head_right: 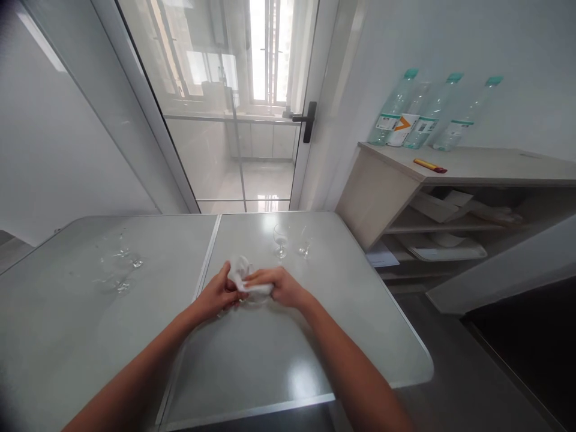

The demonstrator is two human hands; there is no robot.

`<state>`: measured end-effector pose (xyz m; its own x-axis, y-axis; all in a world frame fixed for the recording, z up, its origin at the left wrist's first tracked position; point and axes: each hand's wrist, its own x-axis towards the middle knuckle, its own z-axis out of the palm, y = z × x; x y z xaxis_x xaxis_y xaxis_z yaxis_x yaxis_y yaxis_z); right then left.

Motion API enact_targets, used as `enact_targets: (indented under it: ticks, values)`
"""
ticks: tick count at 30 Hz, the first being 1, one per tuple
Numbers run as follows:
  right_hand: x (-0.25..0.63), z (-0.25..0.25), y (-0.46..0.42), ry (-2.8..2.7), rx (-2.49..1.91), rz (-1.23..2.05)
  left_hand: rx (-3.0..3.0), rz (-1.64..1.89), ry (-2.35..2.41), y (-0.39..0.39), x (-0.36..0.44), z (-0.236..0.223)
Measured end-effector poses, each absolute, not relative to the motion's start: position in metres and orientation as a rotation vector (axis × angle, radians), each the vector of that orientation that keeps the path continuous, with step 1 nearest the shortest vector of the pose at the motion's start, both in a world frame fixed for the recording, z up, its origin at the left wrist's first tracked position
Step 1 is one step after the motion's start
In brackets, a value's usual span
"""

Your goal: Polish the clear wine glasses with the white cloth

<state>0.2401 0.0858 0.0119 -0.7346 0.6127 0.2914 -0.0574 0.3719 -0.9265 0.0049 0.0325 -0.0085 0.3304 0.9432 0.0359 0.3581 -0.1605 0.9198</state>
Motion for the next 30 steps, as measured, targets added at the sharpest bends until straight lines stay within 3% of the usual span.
enact_targets:
  ticks: [3, 8, 13, 19, 26, 30]
  values:
    - [0.245, 0.018, 0.083, -2.268, -0.214, 1.333, 1.562, 0.661, 1.007, 0.031, 0.004, -0.001]
    - [0.240, 0.006, 0.084, -2.149, -0.667, 1.266, 1.796, 0.855, 1.194, 0.028, 0.009, -0.002]
    - [0.231, -0.013, 0.089, -1.694, -0.981, 1.837, 2.505, 1.060, 1.234, 0.027, 0.009, -0.017]
    - [0.225, -0.012, 0.080, -1.417, -0.929, 2.285, 2.948, 1.290, 1.066, 0.029, -0.008, -0.010]
    - [0.225, -0.006, 0.082, -2.030, -0.865, 1.182, 2.818, 0.834, 1.366, 0.039, -0.004, 0.000]
    - [0.228, 0.000, 0.079, -2.297, -0.640, 0.778, 2.775, 0.663, 1.259, 0.039, -0.001, 0.003]
